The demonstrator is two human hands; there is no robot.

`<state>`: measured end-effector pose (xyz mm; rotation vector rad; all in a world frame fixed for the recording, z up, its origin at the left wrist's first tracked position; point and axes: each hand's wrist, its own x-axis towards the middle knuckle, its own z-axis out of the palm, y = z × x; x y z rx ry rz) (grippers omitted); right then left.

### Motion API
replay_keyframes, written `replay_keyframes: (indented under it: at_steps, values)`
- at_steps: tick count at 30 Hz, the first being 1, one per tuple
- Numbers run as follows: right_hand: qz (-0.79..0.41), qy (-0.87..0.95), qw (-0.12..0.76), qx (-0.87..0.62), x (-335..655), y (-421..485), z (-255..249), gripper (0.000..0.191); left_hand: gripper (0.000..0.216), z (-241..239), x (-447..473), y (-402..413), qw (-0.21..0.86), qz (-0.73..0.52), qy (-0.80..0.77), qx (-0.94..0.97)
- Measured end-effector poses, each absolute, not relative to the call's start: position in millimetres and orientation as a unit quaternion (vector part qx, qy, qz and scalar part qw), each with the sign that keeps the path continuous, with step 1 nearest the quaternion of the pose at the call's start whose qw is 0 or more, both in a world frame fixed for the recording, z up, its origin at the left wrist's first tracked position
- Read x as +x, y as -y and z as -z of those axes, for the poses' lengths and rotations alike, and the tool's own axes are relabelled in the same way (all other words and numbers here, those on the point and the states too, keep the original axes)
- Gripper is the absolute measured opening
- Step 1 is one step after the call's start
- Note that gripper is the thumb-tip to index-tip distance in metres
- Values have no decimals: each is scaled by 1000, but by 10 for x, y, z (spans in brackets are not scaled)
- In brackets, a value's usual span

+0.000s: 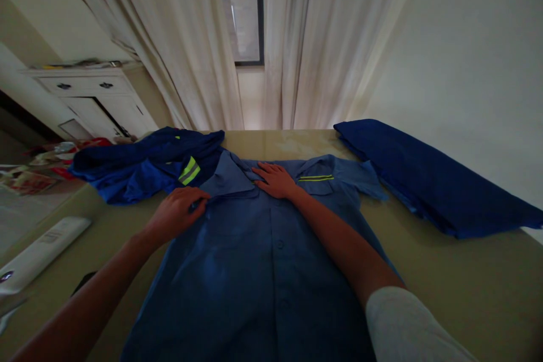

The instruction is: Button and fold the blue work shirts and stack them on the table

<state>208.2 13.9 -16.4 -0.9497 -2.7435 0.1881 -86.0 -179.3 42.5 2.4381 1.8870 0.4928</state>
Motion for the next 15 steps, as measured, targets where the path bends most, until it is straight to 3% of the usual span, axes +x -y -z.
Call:
replay_keyframes:
  at_steps: [5, 9, 11, 15]
  values:
    - [-67, 936, 114, -326, 2087, -143, 177, 60, 40, -411, -805, 1852, 139, -159, -608, 765]
    - [-71, 936, 121, -323, 2090, -157, 190, 60, 51, -245, -926, 1727, 40, -236, -703, 670]
    - [-73, 937, 122, -319, 2095, -158, 187, 60, 57, -199, -968, 1644, 42, -251, -735, 629]
    - [-70, 936, 125, -321, 2101, -147, 172, 60, 54, -259, -940, 1575, 203, -268, -714, 614]
